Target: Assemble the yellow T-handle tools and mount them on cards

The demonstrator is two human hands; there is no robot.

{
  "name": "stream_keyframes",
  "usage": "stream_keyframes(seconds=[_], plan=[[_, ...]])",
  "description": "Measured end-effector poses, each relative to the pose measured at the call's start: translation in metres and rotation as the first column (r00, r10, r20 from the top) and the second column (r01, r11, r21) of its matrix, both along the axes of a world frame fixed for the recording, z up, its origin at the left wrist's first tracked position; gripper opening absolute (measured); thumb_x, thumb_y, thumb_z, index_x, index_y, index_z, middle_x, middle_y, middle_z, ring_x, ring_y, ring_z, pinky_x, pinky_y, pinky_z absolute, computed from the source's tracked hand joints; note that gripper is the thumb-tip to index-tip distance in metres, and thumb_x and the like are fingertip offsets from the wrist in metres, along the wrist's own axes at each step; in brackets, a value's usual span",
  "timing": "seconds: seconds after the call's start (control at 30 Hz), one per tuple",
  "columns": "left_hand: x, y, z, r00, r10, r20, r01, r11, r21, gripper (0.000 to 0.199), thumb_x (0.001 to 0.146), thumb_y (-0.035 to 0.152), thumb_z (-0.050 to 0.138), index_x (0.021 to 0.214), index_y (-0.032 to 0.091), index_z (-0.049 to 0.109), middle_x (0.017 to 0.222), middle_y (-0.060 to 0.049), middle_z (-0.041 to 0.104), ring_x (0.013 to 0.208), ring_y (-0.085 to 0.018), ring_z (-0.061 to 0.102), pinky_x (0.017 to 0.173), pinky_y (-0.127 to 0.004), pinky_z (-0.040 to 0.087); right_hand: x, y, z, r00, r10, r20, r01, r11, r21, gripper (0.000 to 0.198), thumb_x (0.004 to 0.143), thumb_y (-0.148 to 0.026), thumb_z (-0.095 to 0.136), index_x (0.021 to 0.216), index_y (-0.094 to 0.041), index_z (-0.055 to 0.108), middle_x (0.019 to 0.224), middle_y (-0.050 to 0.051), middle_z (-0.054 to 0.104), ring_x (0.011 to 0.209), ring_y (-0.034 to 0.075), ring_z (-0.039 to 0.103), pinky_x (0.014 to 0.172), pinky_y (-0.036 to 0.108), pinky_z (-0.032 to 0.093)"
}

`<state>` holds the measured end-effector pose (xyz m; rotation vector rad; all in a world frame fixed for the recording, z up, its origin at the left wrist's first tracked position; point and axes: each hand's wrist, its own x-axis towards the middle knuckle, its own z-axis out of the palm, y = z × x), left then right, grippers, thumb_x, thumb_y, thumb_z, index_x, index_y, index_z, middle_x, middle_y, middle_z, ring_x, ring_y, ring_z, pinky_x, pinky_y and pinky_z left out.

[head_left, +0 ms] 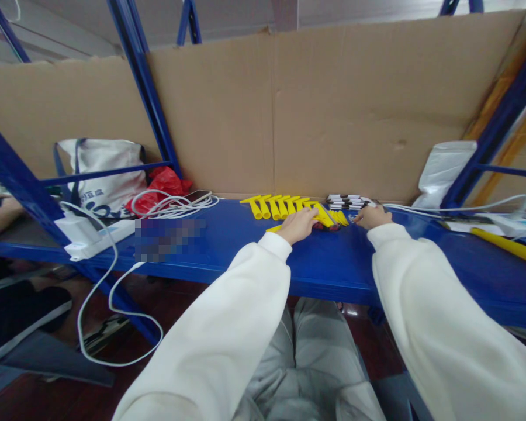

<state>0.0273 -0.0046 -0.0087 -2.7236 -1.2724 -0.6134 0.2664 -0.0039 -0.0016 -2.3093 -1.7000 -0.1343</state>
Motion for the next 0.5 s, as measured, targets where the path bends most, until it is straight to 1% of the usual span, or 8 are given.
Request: stream_keyframes(seconds=[0.13,0.3,0.43,0.5], plan=[[0.0001,0.0005,-0.0005,1.0,0.0,0.022,0.0,1.0,0.001,0.023,0.103,0.025,0.047,0.119,0.021,0.063,0.123,-0.011,0.068,0.114,-0.025,0.066,0.096,-0.037,0.051,-0.0027,0.001,-0.0008,1.0,-0.003,0.029,0.004,0.999,-0.034,0.025,0.085,-0.02,0.062,0.101,-0.023,0.081,0.126,0.016,0.067,0.134,0.036,0.05,0.107,0.057,0.04],[-0.0001,-0.0001,-0.0012,1.0,-0.002,0.021,0.002,1.0,0.007,0.025,0.103,0.025,0.047,0.12,0.021,0.064,0.123,-0.011,0.068,0.112,-0.025,0.066,0.095,-0.036,0.051,-0.0072,-0.0021,0.0029,0.998,0.018,0.062,-0.014,0.998,-0.06,0.027,0.086,-0.019,0.061,0.104,-0.019,0.081,0.126,0.019,0.067,0.135,0.039,0.05,0.109,0.057,0.039],[-0.0003,-0.0006,-0.0014,1.0,-0.001,0.02,0.0,1.0,0.011,0.024,0.102,0.025,0.048,0.12,0.021,0.064,0.123,-0.011,0.068,0.111,-0.024,0.066,0.094,-0.034,0.051,-0.0064,0.0004,-0.0012,0.996,0.05,0.074,-0.049,0.999,-0.014,0.023,0.083,-0.022,0.064,0.097,-0.018,0.081,0.119,0.019,0.069,0.13,0.039,0.052,0.107,0.058,0.04],[-0.0003,-0.0011,-0.0011,1.0,-0.003,0.014,0.003,1.0,0.008,0.024,0.102,0.025,0.048,0.119,0.02,0.065,0.123,-0.011,0.068,0.111,-0.024,0.066,0.093,-0.033,0.051,-0.0052,0.0044,-0.0051,0.994,0.066,0.084,-0.068,0.997,0.026,0.021,0.083,-0.021,0.062,0.093,-0.018,0.081,0.115,0.019,0.07,0.128,0.039,0.053,0.105,0.058,0.042]])
